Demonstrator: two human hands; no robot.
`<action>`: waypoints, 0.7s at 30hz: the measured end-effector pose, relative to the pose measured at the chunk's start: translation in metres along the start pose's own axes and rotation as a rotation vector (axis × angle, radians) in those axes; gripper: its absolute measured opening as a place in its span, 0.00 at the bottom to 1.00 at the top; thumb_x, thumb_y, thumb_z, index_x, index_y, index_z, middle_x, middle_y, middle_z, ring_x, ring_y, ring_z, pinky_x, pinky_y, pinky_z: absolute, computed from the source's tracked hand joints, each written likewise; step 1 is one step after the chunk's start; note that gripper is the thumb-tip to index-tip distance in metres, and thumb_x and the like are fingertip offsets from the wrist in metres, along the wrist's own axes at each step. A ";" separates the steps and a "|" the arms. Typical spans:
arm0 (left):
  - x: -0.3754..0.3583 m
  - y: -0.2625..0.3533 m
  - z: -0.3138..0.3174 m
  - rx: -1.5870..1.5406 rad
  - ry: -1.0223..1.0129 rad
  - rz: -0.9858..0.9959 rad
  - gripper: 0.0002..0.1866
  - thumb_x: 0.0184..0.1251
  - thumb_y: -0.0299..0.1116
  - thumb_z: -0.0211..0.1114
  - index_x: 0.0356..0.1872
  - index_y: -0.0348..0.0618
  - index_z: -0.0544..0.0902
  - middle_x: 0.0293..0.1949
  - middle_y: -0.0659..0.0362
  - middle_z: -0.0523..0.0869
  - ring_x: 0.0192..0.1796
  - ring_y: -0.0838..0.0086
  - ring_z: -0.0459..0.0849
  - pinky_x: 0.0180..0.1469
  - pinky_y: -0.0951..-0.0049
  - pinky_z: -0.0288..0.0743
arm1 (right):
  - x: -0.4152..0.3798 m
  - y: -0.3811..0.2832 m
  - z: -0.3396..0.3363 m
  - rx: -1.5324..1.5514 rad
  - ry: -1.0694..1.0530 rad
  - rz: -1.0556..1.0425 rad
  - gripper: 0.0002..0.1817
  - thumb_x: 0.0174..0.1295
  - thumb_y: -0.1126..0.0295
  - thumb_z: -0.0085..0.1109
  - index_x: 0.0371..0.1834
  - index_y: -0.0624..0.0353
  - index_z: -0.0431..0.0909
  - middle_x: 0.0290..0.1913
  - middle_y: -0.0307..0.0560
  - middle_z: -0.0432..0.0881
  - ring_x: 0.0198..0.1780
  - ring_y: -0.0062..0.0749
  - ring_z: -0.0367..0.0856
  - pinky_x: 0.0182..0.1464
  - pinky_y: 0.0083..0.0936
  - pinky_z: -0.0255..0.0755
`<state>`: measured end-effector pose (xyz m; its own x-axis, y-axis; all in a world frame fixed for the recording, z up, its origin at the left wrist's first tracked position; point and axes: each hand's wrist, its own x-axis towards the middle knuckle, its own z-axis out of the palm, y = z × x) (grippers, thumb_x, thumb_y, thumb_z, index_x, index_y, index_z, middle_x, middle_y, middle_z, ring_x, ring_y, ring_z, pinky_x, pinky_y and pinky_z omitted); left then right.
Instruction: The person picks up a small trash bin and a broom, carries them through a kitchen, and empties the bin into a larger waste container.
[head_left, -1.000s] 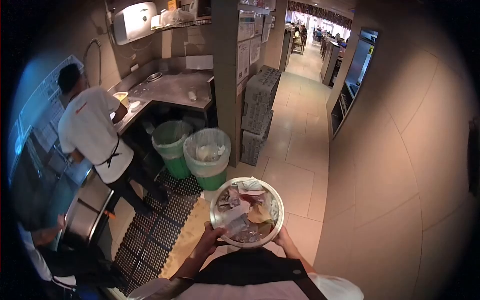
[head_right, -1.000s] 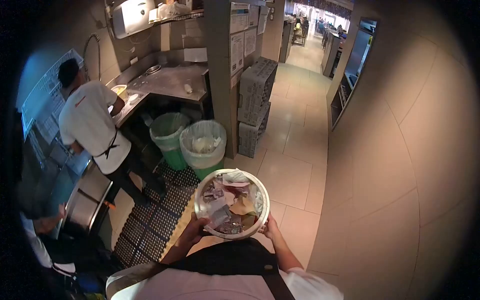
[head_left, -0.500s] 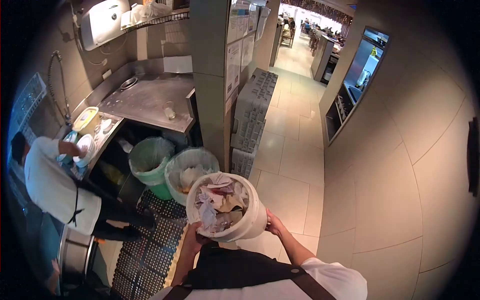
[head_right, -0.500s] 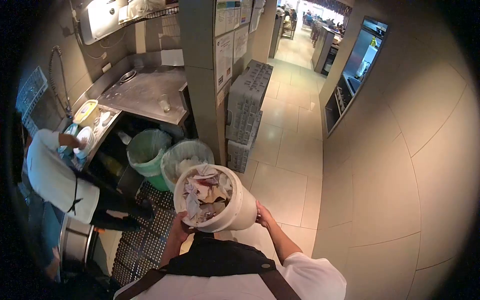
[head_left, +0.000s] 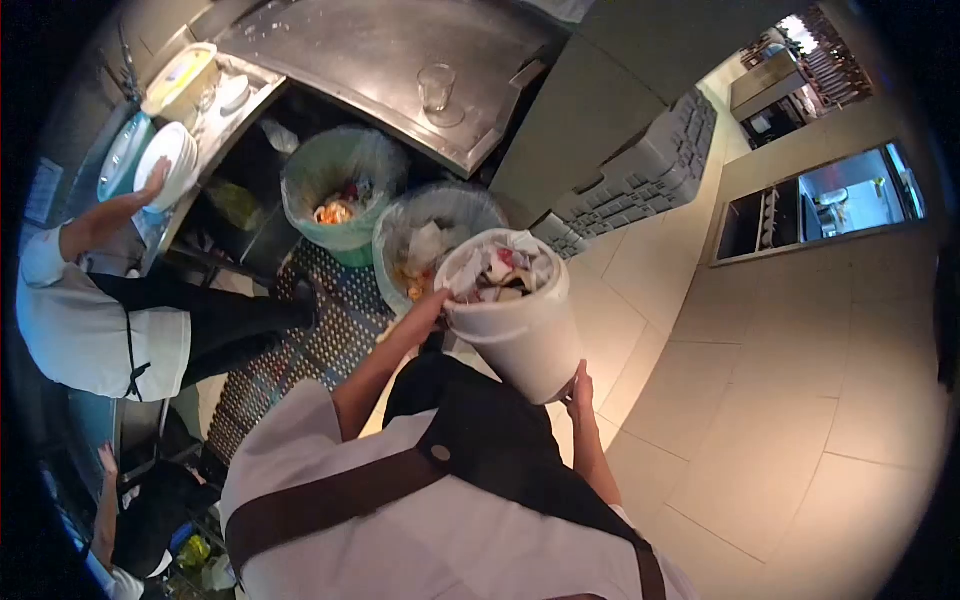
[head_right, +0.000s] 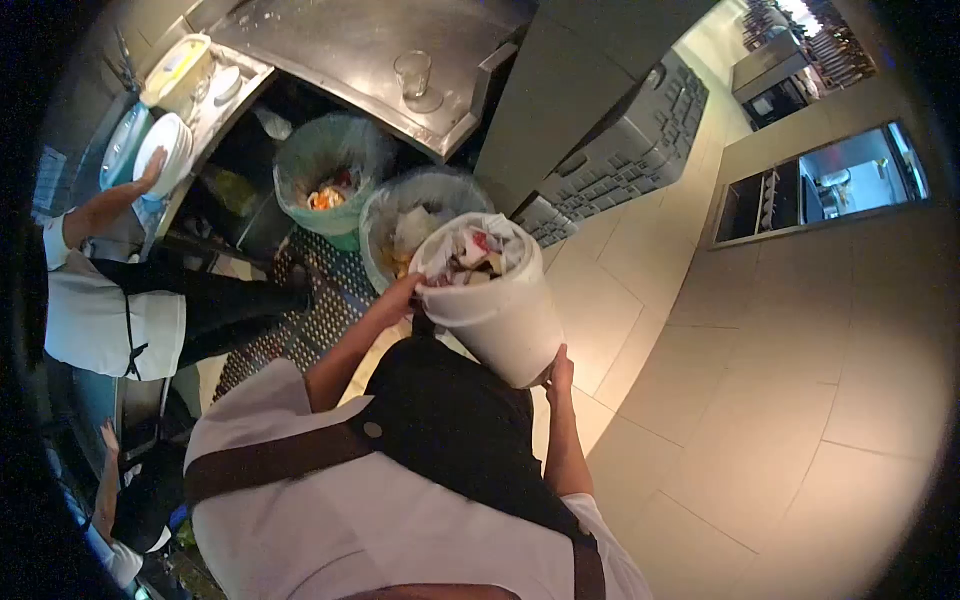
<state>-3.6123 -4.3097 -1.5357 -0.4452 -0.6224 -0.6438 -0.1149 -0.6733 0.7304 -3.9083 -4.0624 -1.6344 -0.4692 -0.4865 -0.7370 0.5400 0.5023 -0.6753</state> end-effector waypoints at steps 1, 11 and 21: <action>0.014 0.000 -0.011 -0.021 0.002 -0.027 0.22 0.68 0.49 0.51 0.50 0.42 0.76 0.44 0.56 0.79 0.45 0.69 0.78 0.47 0.65 0.75 | 0.000 -0.007 0.008 -0.022 0.012 0.022 0.40 0.61 0.32 0.46 0.60 0.58 0.70 0.45 0.54 0.78 0.45 0.48 0.78 0.47 0.49 0.72; 0.104 -0.017 -0.069 -0.187 0.068 -0.355 0.35 0.69 0.61 0.42 0.70 0.48 0.62 0.67 0.48 0.64 0.66 0.48 0.64 0.65 0.43 0.59 | 0.019 -0.054 0.039 -0.385 0.150 -0.103 0.41 0.57 0.44 0.63 0.44 0.83 0.68 0.38 0.64 0.79 0.31 0.43 0.84 0.26 0.39 0.83; 0.206 -0.120 -0.087 0.039 0.966 0.293 0.27 0.72 0.46 0.40 0.57 0.35 0.75 0.52 0.44 0.80 0.57 0.53 0.76 0.61 0.65 0.65 | -0.024 -0.123 0.099 -0.363 0.030 -0.071 0.26 0.66 0.53 0.56 0.46 0.71 0.69 0.35 0.57 0.81 0.32 0.38 0.85 0.22 0.31 0.81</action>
<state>-3.6125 -4.3919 -1.7756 0.4471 -0.8298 -0.3341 -0.1529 -0.4389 0.8855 -3.8937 -4.1834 -1.5306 -0.5197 -0.5105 -0.6851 0.2248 0.6919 -0.6861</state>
